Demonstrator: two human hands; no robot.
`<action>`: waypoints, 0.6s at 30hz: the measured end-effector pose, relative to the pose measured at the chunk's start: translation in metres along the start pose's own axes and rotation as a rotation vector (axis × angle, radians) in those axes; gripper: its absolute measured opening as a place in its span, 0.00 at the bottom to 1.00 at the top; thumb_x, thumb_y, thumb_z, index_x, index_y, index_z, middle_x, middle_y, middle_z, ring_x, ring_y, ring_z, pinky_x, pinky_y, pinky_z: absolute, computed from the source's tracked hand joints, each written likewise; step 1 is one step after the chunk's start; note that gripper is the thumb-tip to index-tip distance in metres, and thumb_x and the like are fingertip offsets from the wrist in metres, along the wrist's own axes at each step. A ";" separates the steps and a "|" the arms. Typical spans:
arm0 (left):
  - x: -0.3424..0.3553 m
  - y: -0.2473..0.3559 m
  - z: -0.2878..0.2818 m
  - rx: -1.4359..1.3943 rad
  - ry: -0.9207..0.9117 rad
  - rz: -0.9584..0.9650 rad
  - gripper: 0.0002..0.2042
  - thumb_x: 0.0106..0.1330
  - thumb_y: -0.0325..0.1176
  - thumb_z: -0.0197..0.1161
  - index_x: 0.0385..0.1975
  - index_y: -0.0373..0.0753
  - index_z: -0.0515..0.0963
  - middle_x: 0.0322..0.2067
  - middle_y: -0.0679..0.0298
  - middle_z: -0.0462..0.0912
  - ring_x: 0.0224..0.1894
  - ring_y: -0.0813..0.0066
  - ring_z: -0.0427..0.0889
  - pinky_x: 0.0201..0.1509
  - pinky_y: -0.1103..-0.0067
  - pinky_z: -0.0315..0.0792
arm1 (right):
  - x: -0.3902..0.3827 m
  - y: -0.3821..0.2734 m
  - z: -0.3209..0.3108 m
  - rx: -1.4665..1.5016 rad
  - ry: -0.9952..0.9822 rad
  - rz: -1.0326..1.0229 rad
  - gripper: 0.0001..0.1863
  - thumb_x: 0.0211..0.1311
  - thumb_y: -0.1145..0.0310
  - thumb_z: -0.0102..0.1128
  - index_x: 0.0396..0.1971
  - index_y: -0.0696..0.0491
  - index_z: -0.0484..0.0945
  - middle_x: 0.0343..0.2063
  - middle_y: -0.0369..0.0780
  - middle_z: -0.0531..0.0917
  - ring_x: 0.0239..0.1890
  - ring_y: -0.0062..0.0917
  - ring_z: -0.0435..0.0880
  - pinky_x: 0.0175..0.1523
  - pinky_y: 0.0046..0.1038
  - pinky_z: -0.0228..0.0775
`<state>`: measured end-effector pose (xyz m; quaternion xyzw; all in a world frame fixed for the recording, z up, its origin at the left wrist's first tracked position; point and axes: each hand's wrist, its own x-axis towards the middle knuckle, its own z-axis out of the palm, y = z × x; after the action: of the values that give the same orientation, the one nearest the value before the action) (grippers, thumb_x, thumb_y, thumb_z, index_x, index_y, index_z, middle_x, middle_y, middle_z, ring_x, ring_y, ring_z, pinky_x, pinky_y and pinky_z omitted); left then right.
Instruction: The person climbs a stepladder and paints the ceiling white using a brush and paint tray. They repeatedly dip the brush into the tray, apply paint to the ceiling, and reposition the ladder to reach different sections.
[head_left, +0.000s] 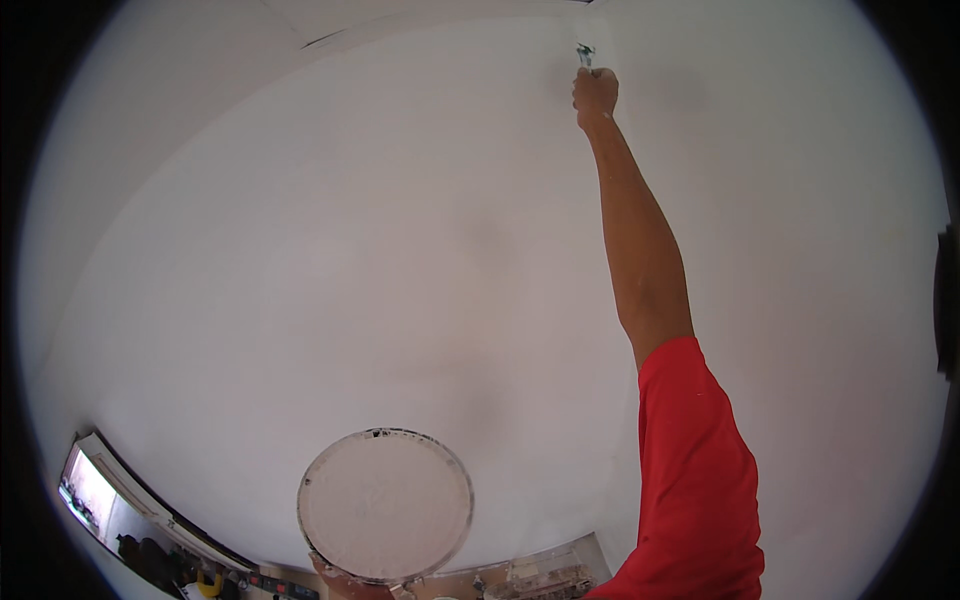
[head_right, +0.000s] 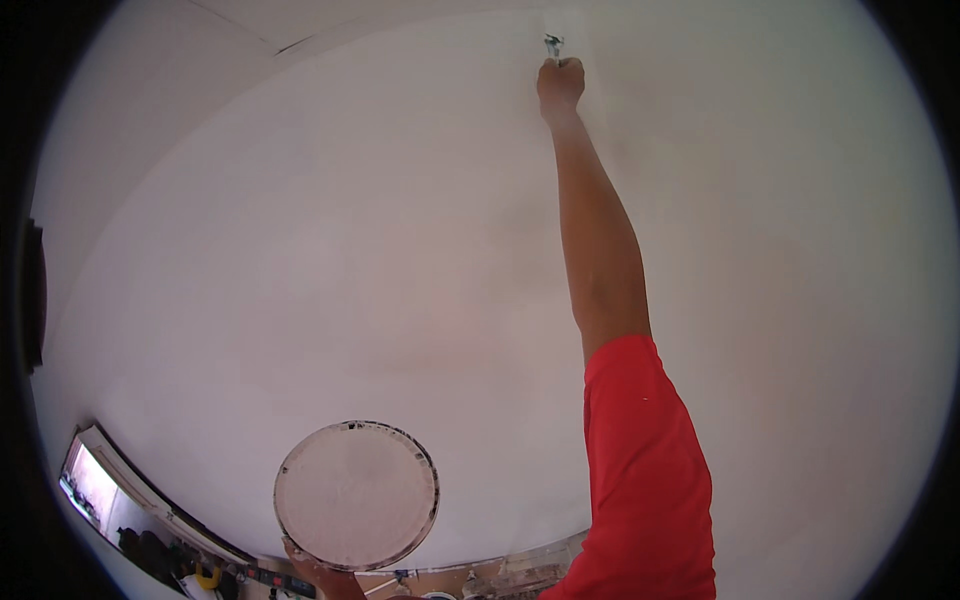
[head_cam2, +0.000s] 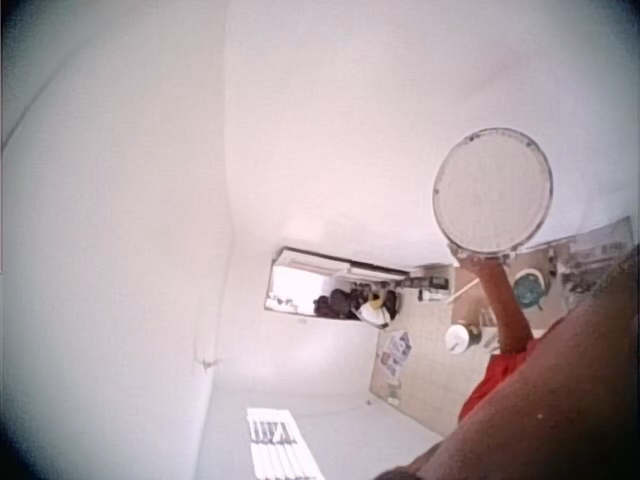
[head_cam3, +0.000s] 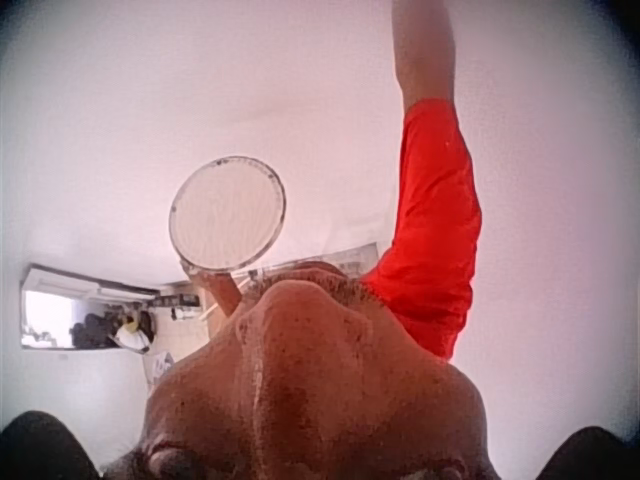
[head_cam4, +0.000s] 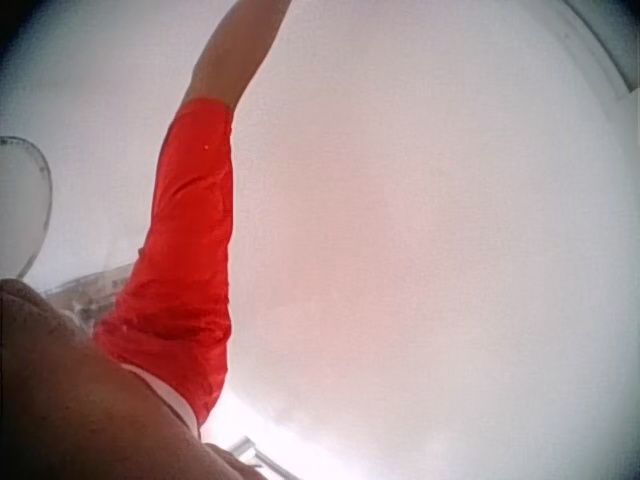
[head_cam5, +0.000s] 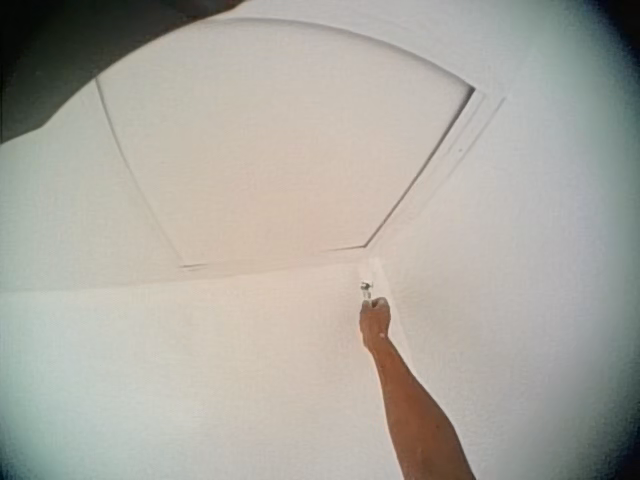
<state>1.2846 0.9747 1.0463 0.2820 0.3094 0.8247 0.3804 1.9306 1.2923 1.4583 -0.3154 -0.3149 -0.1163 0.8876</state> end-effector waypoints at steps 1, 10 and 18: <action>-0.002 0.004 -0.004 -0.004 -0.001 0.001 0.23 0.74 0.44 0.43 0.58 0.32 0.67 0.52 0.48 0.78 0.48 0.53 0.83 0.45 0.60 0.84 | 0.001 -0.008 -0.001 0.017 0.026 0.036 0.08 0.64 0.71 0.57 0.30 0.58 0.71 0.18 0.36 0.75 0.13 0.16 0.69 0.14 0.21 0.58; -0.014 0.056 -0.032 0.456 -0.208 0.402 0.24 0.73 0.46 0.43 0.57 0.32 0.68 0.51 0.50 0.79 0.48 0.54 0.83 0.48 0.60 0.82 | 0.055 -0.106 -0.001 0.015 -0.063 -0.005 0.06 0.62 0.71 0.56 0.30 0.58 0.70 0.19 0.36 0.75 0.13 0.15 0.69 0.13 0.21 0.57; 0.012 0.054 -0.012 0.862 -0.198 0.629 0.22 0.73 0.43 0.44 0.57 0.31 0.68 0.51 0.49 0.80 0.45 0.56 0.85 0.44 0.63 0.84 | 0.000 -0.102 0.089 0.089 -0.136 -0.132 0.07 0.61 0.71 0.57 0.29 0.57 0.70 0.19 0.37 0.75 0.14 0.17 0.71 0.13 0.22 0.59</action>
<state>1.2449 0.9533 1.0802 0.5679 0.4829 0.6664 -0.0076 1.8458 1.2700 1.5614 -0.2613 -0.3994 -0.1386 0.8677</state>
